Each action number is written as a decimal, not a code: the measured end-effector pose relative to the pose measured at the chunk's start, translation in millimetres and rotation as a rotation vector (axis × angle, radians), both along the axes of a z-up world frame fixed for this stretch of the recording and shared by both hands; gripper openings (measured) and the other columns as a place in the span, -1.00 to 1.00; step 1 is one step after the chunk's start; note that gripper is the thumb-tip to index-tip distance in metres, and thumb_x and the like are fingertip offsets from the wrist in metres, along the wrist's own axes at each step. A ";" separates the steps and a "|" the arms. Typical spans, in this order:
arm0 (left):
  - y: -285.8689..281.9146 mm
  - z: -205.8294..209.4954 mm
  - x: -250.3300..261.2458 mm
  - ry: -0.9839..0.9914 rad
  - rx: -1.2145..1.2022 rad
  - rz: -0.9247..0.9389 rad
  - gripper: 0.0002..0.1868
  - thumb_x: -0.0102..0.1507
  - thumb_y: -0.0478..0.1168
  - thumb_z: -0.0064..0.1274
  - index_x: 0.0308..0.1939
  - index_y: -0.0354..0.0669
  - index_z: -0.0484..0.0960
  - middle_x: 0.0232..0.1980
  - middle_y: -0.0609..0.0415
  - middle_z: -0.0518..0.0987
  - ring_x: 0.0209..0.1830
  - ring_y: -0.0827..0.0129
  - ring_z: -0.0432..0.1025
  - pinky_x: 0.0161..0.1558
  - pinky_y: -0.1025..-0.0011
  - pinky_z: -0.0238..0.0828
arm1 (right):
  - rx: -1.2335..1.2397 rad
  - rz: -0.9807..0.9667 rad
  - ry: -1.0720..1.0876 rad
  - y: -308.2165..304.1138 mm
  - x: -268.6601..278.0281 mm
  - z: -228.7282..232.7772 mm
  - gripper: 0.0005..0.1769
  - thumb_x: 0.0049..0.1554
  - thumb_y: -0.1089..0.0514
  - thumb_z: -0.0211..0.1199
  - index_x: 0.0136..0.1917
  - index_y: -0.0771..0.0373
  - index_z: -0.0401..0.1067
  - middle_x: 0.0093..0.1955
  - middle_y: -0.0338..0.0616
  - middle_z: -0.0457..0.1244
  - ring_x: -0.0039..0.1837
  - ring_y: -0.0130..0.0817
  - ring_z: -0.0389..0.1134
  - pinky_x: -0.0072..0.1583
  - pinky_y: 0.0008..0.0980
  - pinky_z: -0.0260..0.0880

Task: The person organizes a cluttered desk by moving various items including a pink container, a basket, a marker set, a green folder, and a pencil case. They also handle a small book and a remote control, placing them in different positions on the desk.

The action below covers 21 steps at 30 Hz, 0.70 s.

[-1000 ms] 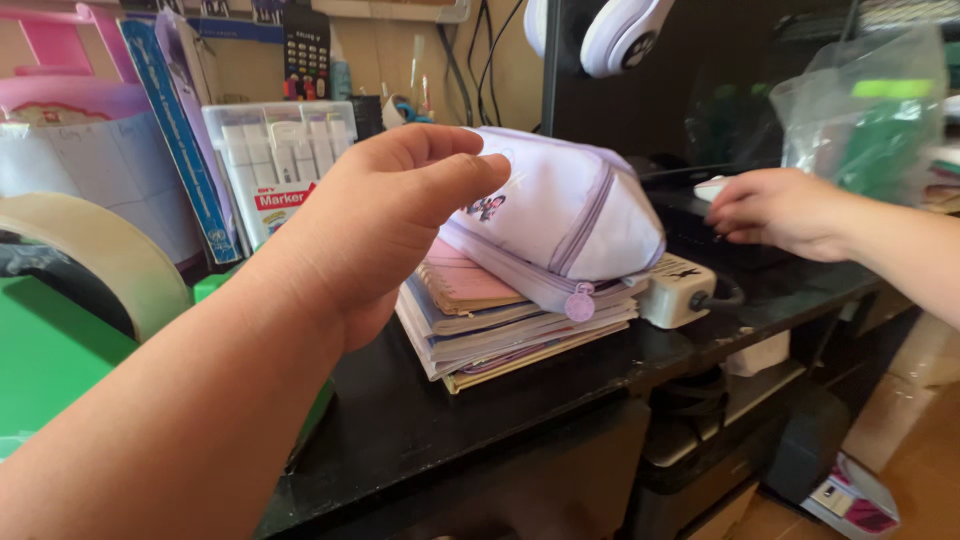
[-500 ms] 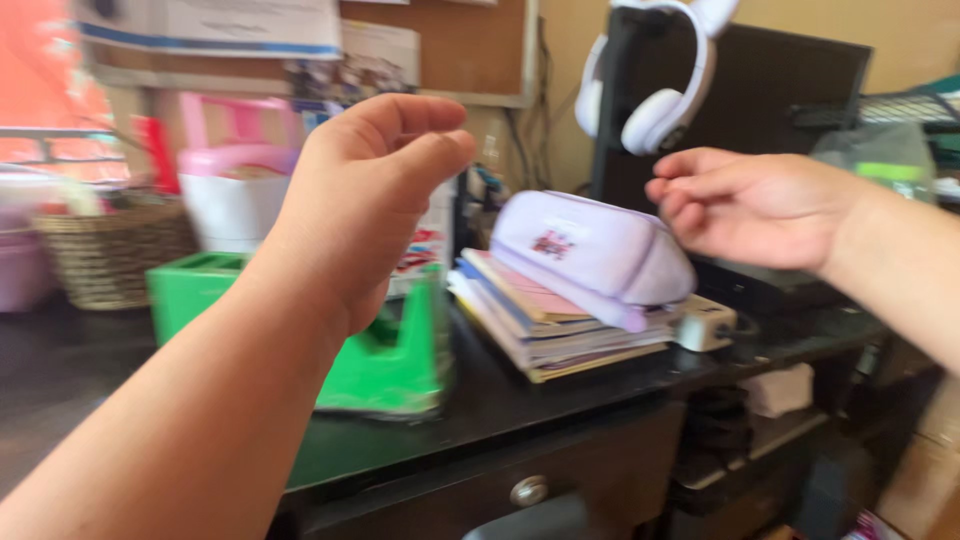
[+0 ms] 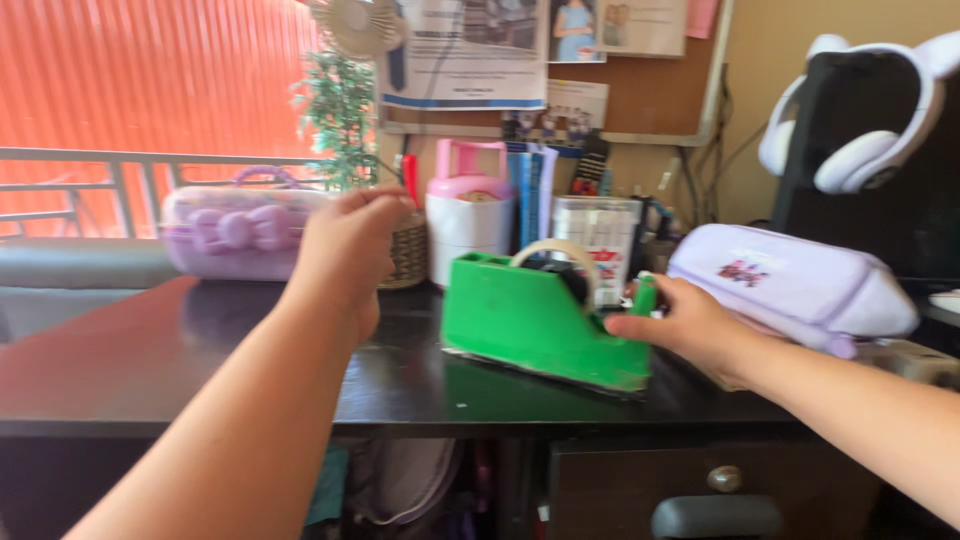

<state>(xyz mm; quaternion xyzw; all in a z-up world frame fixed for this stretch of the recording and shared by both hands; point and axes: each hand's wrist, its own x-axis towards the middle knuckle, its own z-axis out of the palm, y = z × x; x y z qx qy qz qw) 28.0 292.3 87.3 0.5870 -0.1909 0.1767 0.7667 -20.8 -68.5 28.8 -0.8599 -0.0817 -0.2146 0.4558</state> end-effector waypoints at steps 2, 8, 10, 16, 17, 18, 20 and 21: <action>12.4 -10.7 10.2 0.035 0.007 0.003 -0.71 0.15 -0.19 0.14 -0.06 -0.12 0.71 -0.22 0.13 0.62 -0.26 0.44 0.42 -0.28 0.40 0.28 | 0.026 0.013 -0.078 2.6 -2.4 -13.0 -0.46 -0.07 -0.11 0.47 0.07 0.22 0.48 -0.05 -0.21 0.39 0.04 -0.44 0.36 0.11 -0.40 0.34; 24.5 -30.8 18.9 0.190 0.052 0.007 -0.64 0.18 -0.12 0.15 0.05 -0.04 0.73 -0.10 0.10 0.58 -0.14 0.31 0.33 -0.17 0.26 0.25 | 0.302 -0.068 -0.270 40.3 -9.6 -22.4 -0.50 -0.05 0.00 0.47 0.07 0.32 0.49 -0.01 -0.09 0.39 0.03 -0.33 0.41 0.11 -0.32 0.43; 24.2 -32.3 14.8 0.222 0.077 -0.005 -0.62 0.17 -0.10 0.14 0.07 0.01 0.70 -0.02 0.13 0.61 -0.05 0.32 0.38 -0.06 0.25 0.32 | 0.382 -0.066 -0.269 50.7 -14.9 -0.1 -0.49 -0.09 0.02 0.47 0.10 0.25 0.51 -0.01 -0.08 0.40 -0.02 -0.32 0.43 0.05 -0.32 0.46; 13.1 -35.3 16.5 0.234 0.082 -0.026 -0.63 0.16 -0.09 0.13 0.04 0.01 0.70 0.04 0.19 0.64 0.01 0.32 0.40 0.00 0.20 0.30 | 0.318 -0.127 -0.294 17.3 -65.7 71.7 -0.54 0.04 0.05 0.42 0.15 0.31 0.45 0.02 0.01 0.35 -0.05 -0.21 0.44 0.01 -0.13 0.54; 9.6 -37.5 18.2 0.242 0.088 -0.034 -0.63 0.16 -0.10 0.13 0.05 0.00 0.70 0.04 0.17 0.63 0.01 0.32 0.39 -0.01 0.19 0.27 | 0.317 -0.150 -0.275 5.9 -77.9 85.4 -0.59 0.11 0.04 0.37 0.16 0.26 0.45 0.01 -0.02 0.32 -0.06 -0.20 0.44 0.01 -0.10 0.56; 4.6 -39.3 20.6 0.247 0.091 -0.047 -0.63 0.16 -0.11 0.14 0.05 0.00 0.70 0.03 0.15 0.63 0.00 0.32 0.39 -0.01 0.18 0.24 | 0.315 -0.178 -0.270 -8.5 -93.9 99.4 -0.59 0.12 0.03 0.36 0.17 0.26 0.45 0.01 -0.02 0.32 -0.06 -0.20 0.44 0.01 -0.10 0.56; -6.4 -40.3 26.7 0.256 0.095 -0.074 -0.62 0.16 -0.12 0.15 0.06 0.00 0.70 0.03 0.13 0.61 0.00 0.31 0.36 0.00 0.16 0.21 | 0.312 -0.238 -0.287 -37.2 -119.7 115.5 -0.59 0.14 0.02 0.35 0.18 0.26 0.44 0.01 -0.01 0.32 -0.05 -0.19 0.44 0.01 -0.10 0.55; -12.1 -39.6 29.7 0.262 0.097 -0.087 -0.62 0.16 -0.12 0.16 0.07 0.01 0.69 0.03 0.13 0.60 -0.01 0.29 0.35 0.01 0.15 0.21 | 0.310 -0.273 -0.295 -54.2 -133.0 122.4 -0.59 0.14 0.02 0.34 0.19 0.26 0.44 0.02 -0.01 0.32 -0.05 -0.19 0.44 0.01 -0.10 0.55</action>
